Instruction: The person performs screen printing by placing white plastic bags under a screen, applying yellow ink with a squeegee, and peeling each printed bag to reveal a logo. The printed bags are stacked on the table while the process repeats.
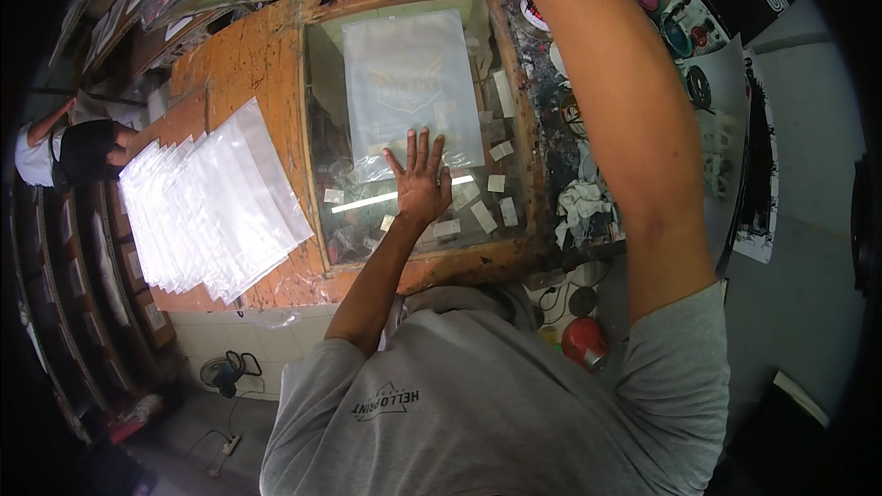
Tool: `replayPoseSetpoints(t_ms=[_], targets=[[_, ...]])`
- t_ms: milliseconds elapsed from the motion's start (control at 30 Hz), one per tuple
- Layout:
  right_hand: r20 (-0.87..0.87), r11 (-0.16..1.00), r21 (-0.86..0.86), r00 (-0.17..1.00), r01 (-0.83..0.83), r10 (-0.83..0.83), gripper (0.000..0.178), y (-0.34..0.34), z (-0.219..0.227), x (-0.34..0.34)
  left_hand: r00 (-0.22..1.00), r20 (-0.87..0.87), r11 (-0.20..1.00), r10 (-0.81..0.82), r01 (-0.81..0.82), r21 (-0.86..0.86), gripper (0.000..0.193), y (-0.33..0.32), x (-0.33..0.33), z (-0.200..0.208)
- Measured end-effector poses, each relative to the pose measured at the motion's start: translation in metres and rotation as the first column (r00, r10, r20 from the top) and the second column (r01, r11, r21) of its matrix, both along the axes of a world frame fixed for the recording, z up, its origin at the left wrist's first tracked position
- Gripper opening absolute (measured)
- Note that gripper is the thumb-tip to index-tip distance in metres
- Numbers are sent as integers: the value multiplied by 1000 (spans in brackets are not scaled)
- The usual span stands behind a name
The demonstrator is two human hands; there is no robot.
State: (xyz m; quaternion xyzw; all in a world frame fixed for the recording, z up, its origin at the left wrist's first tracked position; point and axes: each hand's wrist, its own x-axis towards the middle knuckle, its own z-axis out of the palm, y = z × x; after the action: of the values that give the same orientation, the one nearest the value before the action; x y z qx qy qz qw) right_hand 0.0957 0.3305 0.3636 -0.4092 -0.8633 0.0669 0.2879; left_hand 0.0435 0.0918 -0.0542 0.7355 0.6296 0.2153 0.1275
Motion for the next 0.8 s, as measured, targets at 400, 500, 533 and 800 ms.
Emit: replayPoseSetpoints(t_ms=[400,500,533,800], targets=[[10,986,165,1000,-6,5,41,-42,-31,18,534,791,914,299,-398,-76,51,16,-96,90],[14,963,267,999,-43,41,45,-50,-63,2,796,457,899,398,-437,-21,50,-9,-94,68],[-7,957,283,998,-55,59,45,-51,-61,2,886,246,912,393,-410,19,51,-12,-83,53],[68,980,198,997,-35,22,45,-42,-44,12,949,-150,961,277,-278,15,60,-6,-31,-9]])
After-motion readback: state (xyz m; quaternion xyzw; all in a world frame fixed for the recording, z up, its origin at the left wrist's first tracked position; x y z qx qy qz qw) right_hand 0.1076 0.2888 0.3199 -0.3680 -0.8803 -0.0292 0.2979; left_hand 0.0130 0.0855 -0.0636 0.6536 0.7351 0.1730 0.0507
